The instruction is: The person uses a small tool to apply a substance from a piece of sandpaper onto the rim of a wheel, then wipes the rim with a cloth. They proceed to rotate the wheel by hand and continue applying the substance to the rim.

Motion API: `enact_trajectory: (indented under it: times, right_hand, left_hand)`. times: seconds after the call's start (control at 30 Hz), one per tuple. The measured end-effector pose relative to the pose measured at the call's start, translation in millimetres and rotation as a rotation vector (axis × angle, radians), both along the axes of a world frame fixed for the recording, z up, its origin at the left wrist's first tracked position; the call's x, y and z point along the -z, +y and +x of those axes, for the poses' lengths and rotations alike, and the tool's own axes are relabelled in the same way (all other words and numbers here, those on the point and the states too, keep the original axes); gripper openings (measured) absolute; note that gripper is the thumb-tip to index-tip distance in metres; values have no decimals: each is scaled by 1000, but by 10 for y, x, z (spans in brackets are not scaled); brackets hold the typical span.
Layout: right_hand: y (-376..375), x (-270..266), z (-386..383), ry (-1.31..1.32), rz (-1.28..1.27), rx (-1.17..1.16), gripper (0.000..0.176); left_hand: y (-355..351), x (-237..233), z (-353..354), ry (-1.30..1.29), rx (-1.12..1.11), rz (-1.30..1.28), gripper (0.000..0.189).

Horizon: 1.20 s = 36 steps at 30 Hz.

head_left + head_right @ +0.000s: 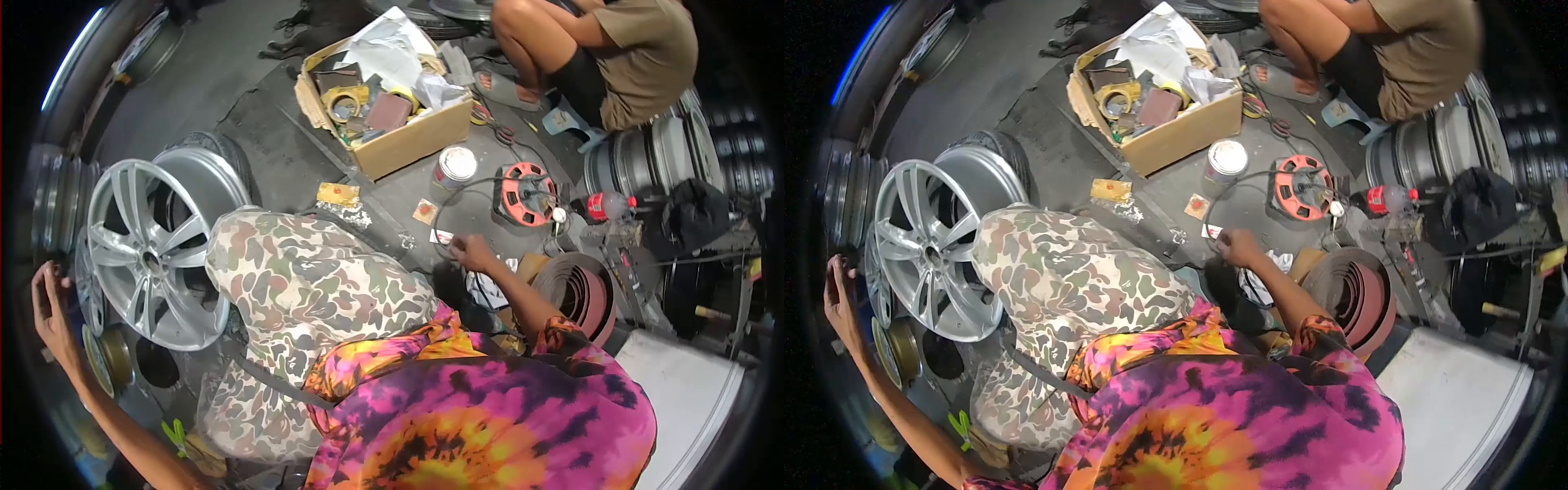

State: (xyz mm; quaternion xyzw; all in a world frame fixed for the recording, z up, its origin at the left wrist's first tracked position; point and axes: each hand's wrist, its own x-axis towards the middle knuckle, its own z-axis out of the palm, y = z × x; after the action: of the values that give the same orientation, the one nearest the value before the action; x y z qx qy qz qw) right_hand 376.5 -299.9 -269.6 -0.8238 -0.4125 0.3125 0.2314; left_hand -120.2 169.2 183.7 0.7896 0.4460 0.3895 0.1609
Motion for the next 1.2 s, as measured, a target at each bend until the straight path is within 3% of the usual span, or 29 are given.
enact_trajectory:
  times: [0.17,0.27,0.33,0.47,0.6,0.67,0.73,0.77,0.83,0.9,0.93,1.07,1.2]
  right_hand:
    - [-574,-175,335,-83,13,287,23]
    - [-1101,-400,474,-335,-64,398,22]
    - [-1394,-595,472,-427,-49,601,21]
    - [-1501,-1248,237,-467,-12,664,22]
    - [-1646,-1178,-3,-405,-112,615,26]
    - [-1709,-961,-166,-33,-409,392,29]
    - [-1640,-802,-634,6,-475,273,30]
    - [-1631,-793,-848,-20,-501,96,37]
    - [-1543,-655,-1323,-366,-632,-90,62]
    - [-1627,-257,-1629,-566,-526,-3,72]
    - [-1687,3,-1616,-388,-573,74,91]
    - [-1420,-113,-1427,-415,-712,-5,76]
    - [-1280,-401,-1186,-343,-644,-66,68]
  left_hand:
    - [26,250,485,107,168,21,23]
    - [40,421,713,134,250,-20,21]
    - [136,545,773,127,298,-37,20]
    - [200,628,972,157,424,-85,19]
    - [-7,645,1317,107,518,-84,17]
    - [-13,672,1354,236,566,-41,20]
    - [-148,648,1405,266,561,-63,18]
    - [-209,647,1401,252,553,-51,17]
    - [-243,692,1318,204,539,-56,15]
    - [-459,628,1378,134,529,22,15]
    - [-509,581,1381,158,552,54,15]
    - [-698,451,1312,159,514,52,19]
    - [-731,435,1117,153,485,100,21]
